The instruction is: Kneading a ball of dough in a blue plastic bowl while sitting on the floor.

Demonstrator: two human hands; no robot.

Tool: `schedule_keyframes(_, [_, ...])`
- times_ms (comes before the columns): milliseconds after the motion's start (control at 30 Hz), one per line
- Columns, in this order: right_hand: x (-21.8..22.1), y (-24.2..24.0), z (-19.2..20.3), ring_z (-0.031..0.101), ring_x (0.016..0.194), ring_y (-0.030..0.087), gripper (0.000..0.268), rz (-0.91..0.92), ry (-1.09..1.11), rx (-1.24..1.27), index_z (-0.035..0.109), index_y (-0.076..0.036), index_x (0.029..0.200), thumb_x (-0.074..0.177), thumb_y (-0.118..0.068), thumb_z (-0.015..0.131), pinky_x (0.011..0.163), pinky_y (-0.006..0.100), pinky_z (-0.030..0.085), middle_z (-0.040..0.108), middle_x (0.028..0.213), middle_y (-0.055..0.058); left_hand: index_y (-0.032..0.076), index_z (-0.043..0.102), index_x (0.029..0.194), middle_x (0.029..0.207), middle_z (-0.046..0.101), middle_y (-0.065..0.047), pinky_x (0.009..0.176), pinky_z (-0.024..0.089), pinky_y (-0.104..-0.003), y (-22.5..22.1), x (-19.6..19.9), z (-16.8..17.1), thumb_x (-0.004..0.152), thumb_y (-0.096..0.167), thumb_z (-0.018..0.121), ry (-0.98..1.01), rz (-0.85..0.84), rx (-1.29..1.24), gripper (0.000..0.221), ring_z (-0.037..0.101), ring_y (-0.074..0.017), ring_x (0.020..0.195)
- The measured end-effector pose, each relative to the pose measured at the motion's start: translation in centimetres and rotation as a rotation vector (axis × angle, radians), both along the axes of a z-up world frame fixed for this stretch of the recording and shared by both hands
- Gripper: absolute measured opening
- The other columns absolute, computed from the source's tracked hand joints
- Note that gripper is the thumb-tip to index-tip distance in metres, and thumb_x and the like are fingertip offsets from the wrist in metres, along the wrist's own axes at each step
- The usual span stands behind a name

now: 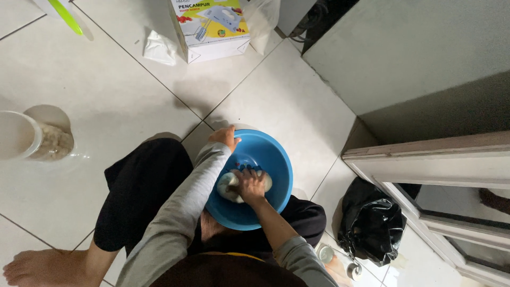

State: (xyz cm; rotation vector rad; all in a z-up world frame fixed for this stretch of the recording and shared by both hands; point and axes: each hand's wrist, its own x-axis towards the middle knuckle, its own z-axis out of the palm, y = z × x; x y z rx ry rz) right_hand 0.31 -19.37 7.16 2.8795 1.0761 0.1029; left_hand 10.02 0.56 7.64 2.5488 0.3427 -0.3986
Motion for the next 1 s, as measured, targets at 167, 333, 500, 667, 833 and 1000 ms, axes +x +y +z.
schedule_keyframes(167, [2.8,1.5,0.2,0.066,0.104,0.02,0.045,-0.099,0.098,-0.019,0.064,-0.038,0.118,0.083,-0.067,0.062,0.09,0.06,0.045,0.069,0.102,-0.007,0.02,0.059,0.132,0.115,0.075,-0.007,0.09,0.059,-0.048,-0.2,0.0,-0.9,0.102,0.048,0.057,0.003,0.003,0.017,0.042,0.072,-0.0271,0.111])
schedule_keyframes(333, [3.9,8.0,6.6,0.062,0.123,0.027,0.062,-0.477,0.345,-0.152,0.065,-0.004,0.128,0.108,-0.046,0.024,0.128,0.054,0.004,0.072,0.122,0.017,0.015,0.057,0.139,0.119,0.075,-0.009,0.092,0.058,-0.046,0.1,-0.8,-0.2,0.104,0.044,0.056,-0.028,0.006,-0.003,0.046,0.072,-0.0264,0.111])
schedule_keyframes(500, [7.3,5.2,-2.2,0.066,0.062,0.03,0.033,-0.216,-0.224,0.176,0.066,-0.007,0.073,0.097,-0.026,0.057,0.115,0.059,0.036,0.062,0.062,0.013,0.016,0.054,0.136,0.114,0.075,-0.009,0.088,0.06,-0.048,0.4,-1.2,-1.2,0.105,0.047,0.052,-0.048,0.058,-0.035,0.044,0.073,-0.0273,0.106])
schedule_keyframes(667, [8.3,5.2,-3.7,0.064,0.062,0.032,0.035,-0.166,-0.226,0.25,0.062,-0.004,0.074,0.099,-0.026,0.054,0.112,0.059,0.038,0.061,0.065,0.017,0.014,0.049,0.139,0.125,0.07,-0.012,0.091,0.059,-0.049,0.3,-4.1,-1.0,0.108,0.047,0.046,-0.016,0.162,-0.067,0.046,0.071,-0.0299,0.111])
schedule_keyframes(833, [10.5,4.5,-11.1,0.064,0.105,0.017,0.037,-0.154,-1.155,0.025,0.063,-0.024,0.077,0.098,-0.054,0.056,0.122,0.035,0.022,0.069,0.103,0.006,0.005,0.039,0.153,0.142,0.059,-0.021,0.099,0.056,-0.054,-0.2,-8.6,-0.7,0.112,0.042,0.039,0.013,0.302,-0.215,0.055,0.065,-0.0372,0.122])
schedule_keyframes(1000, [11.0,6.1,-9.1,0.07,0.107,0.013,0.049,-0.491,0.461,-0.179,0.068,-0.055,0.108,0.079,-0.09,0.05,0.104,0.056,0.031,0.074,0.11,-0.02,0.004,0.029,0.156,0.146,0.052,-0.025,0.109,0.05,-0.056,-1.7,-12.3,-1.4,0.113,0.04,0.038,0.002,0.583,-0.413,0.057,0.057,-0.0399,0.131])
